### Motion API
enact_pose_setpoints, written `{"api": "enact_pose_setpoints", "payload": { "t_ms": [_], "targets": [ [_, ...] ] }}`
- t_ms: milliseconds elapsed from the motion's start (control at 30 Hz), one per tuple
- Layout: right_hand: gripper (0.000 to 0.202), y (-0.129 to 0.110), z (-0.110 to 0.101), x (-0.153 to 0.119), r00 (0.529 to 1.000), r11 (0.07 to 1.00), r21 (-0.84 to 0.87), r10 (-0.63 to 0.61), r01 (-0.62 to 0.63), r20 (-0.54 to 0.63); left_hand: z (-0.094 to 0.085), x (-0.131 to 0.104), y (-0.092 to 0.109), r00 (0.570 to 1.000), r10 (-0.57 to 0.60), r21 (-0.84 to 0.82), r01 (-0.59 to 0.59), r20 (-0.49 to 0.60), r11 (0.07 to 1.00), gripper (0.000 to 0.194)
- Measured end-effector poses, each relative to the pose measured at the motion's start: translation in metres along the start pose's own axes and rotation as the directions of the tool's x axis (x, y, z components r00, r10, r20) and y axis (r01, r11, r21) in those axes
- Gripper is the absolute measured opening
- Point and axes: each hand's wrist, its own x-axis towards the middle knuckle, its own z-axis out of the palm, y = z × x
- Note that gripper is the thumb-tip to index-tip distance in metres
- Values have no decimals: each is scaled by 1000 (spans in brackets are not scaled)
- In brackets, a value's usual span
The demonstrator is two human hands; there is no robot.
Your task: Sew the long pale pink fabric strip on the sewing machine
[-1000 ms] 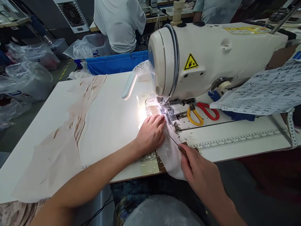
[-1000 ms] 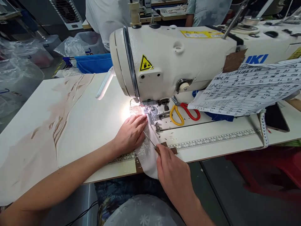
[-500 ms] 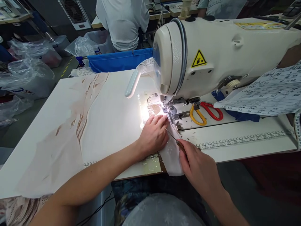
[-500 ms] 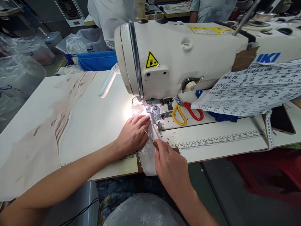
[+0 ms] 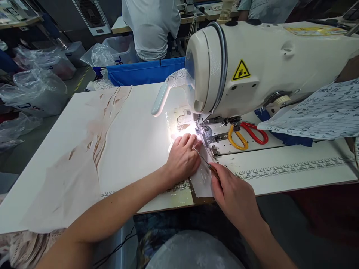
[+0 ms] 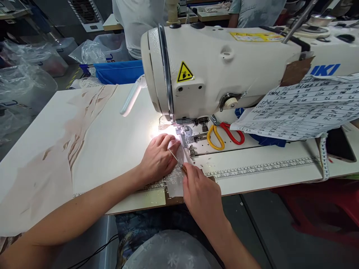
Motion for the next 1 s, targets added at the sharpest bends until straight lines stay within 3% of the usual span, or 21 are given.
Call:
{"api": "enact_pose_setpoints", "payload": {
  "t_ms": [300, 467, 700, 1000],
  "targets": [
    [25, -4, -2, -14, 999, 995, 90, 48, -49, 9, -4, -3, -11, 1000, 20, 1, -20, -3, 1000, 33],
    [26, -5, -2, -15, 999, 996, 84, 41, -38, -24, -2, -6, -1, 998, 56, -53, -56, -3, 997, 33],
    [27, -2, -6, -16, 998, 996, 78, 56, -54, -16, 2, -9, 4, 996, 90, 0, -90, -4, 996, 37],
    [23, 18, -10, -28, 964, 934, 238, 256, -265, 68, 2, -10, 6, 997, 76, -14, -76, -15, 997, 38]
  ]
}}
